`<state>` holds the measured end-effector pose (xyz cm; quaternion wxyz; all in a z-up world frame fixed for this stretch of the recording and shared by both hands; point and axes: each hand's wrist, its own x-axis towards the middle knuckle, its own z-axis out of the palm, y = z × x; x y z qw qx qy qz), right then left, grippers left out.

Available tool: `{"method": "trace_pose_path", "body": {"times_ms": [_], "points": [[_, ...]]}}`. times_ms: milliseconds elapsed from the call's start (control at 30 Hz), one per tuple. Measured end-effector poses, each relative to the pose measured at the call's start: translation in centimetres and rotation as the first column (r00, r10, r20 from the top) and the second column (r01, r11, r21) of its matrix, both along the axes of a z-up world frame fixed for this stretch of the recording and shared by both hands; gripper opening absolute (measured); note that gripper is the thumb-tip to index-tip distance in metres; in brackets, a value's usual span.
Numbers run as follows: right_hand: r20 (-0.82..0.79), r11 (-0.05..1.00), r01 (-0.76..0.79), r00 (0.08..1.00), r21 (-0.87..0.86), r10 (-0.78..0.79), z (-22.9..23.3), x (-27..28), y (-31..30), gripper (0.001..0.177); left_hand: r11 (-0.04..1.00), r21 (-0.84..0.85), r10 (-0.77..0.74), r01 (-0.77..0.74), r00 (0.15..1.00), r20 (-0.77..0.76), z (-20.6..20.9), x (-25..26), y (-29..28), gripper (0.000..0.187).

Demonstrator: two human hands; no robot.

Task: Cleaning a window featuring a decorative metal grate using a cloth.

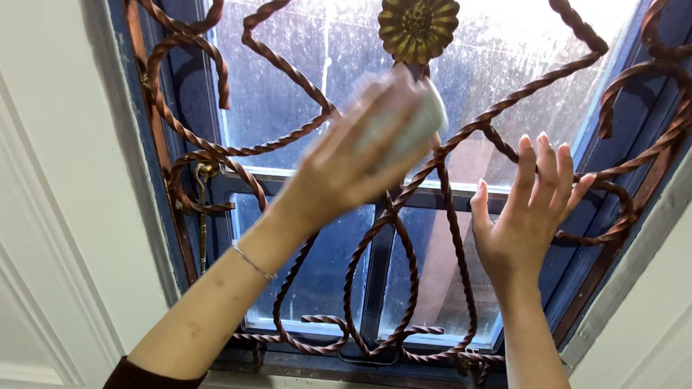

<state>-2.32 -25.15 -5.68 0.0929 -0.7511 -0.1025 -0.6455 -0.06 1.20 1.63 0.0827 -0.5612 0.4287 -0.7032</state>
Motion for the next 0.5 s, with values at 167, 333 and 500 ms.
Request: {"method": "trace_pose_path", "body": {"times_ms": [167, 333, 500], "points": [[0.038, 1.000, -0.011, 0.999, -0.001, 0.011, 0.1, 0.1, 0.0, 0.073, 0.950, -0.298, 0.122, -0.096, 0.990, 0.070, 5.1, -1.1, 5.7, 0.051], [0.030, 1.000, -0.009, 1.000, 0.014, 0.008, 0.1, 0.3, 0.0, 0.073, 0.838, -0.541, 0.093, -0.080, 0.996, -0.003, 7.9, -3.3, 7.9, 0.057], [0.022, 1.000, -0.027, 0.999, 0.015, 0.026, 0.0, 0.3, 0.0, 0.075, 0.905, -0.421, -0.011, -0.059, 0.986, -0.163, 6.8, -1.1, 5.4, 0.069]]}}
